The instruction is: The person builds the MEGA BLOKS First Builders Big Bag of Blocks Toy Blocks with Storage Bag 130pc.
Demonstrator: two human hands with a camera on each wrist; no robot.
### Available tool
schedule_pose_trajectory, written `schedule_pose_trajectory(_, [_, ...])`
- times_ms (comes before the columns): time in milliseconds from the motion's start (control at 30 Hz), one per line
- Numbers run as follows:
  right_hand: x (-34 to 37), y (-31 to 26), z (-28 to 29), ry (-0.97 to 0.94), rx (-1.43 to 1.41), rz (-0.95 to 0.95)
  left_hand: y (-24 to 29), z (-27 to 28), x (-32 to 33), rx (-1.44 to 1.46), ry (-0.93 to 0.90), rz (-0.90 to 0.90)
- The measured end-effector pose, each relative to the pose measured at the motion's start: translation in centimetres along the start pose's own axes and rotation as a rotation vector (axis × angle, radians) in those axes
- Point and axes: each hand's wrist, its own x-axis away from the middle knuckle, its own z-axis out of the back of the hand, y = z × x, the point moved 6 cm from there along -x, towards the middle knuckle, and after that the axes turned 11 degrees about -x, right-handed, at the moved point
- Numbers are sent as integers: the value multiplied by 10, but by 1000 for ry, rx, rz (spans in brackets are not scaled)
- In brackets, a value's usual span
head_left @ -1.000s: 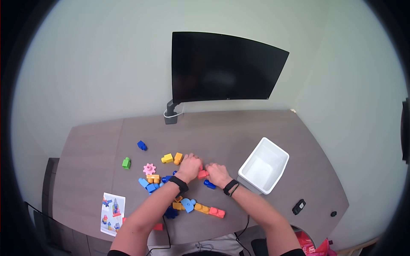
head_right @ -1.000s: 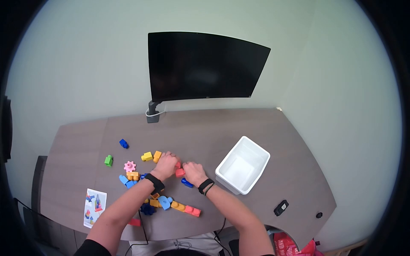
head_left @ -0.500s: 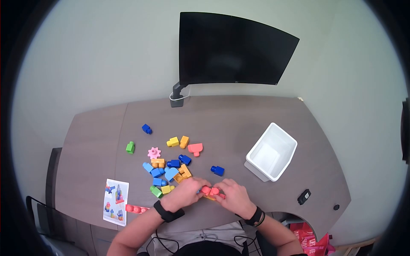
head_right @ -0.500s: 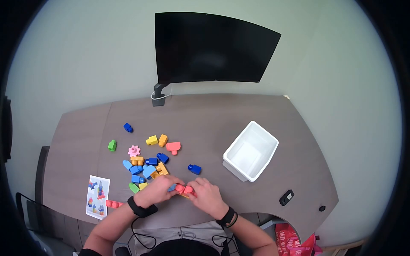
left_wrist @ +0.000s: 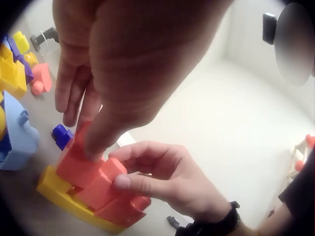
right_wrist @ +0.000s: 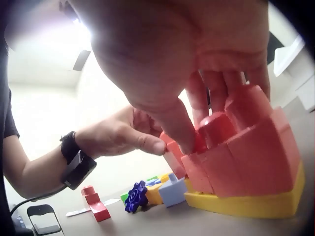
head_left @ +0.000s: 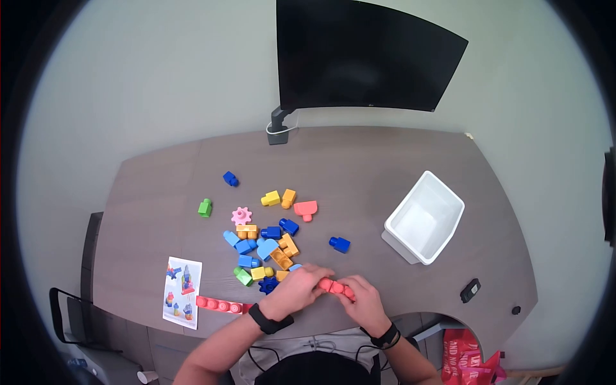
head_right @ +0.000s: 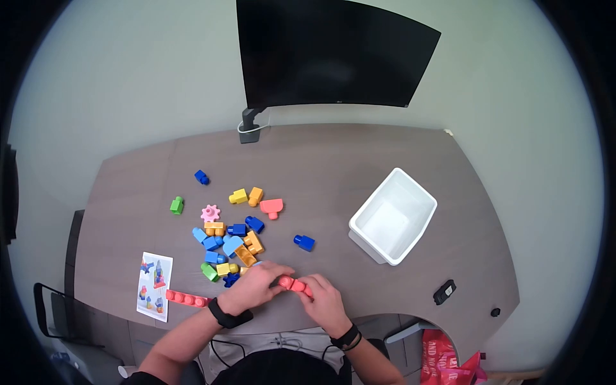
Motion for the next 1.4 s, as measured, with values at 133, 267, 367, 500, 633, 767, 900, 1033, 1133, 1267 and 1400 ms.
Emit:
schedule_pose_trajectory(133, [3,1,-3,20,-74,28,-5,-22,4,-24,9,35])
schedule_pose_trajectory(267, [-2,7,-4,-54,-119,45,-10,-29,9,-20,51,62])
schedule_pose_trajectory(367, [-6,7,-7,-155,-102,38,-9,-26,15,-55,26,97])
schedule_pose_trajectory(500, [-4,-10,-16,-309,75,165,3,-21,42,-182,-25,115])
schedule_pose_trajectory(633, [7,-18,-37,-373,-17,168,3,-19,79,-234,21,164])
schedule_pose_trajectory(767, [8,-24,-53,-407,-106,167,-3,-12,104,-174,55,261])
schedule_pose_trajectory(900, [7,-29,-67,-431,-110,193,-6,-6,120,-159,26,343])
schedule_pose_trajectory(1033, [7,-40,-69,-380,33,210,14,17,129,-326,138,303])
schedule_pose_trajectory(1133, [12,-36,-65,-311,80,206,17,41,142,-277,286,310])
schedule_pose_trajectory(1267, [11,-28,-57,-291,71,196,4,59,153,-233,313,397])
schedule_pose_trajectory(1400, [5,-26,-52,-278,149,169,-18,76,125,-221,347,410])
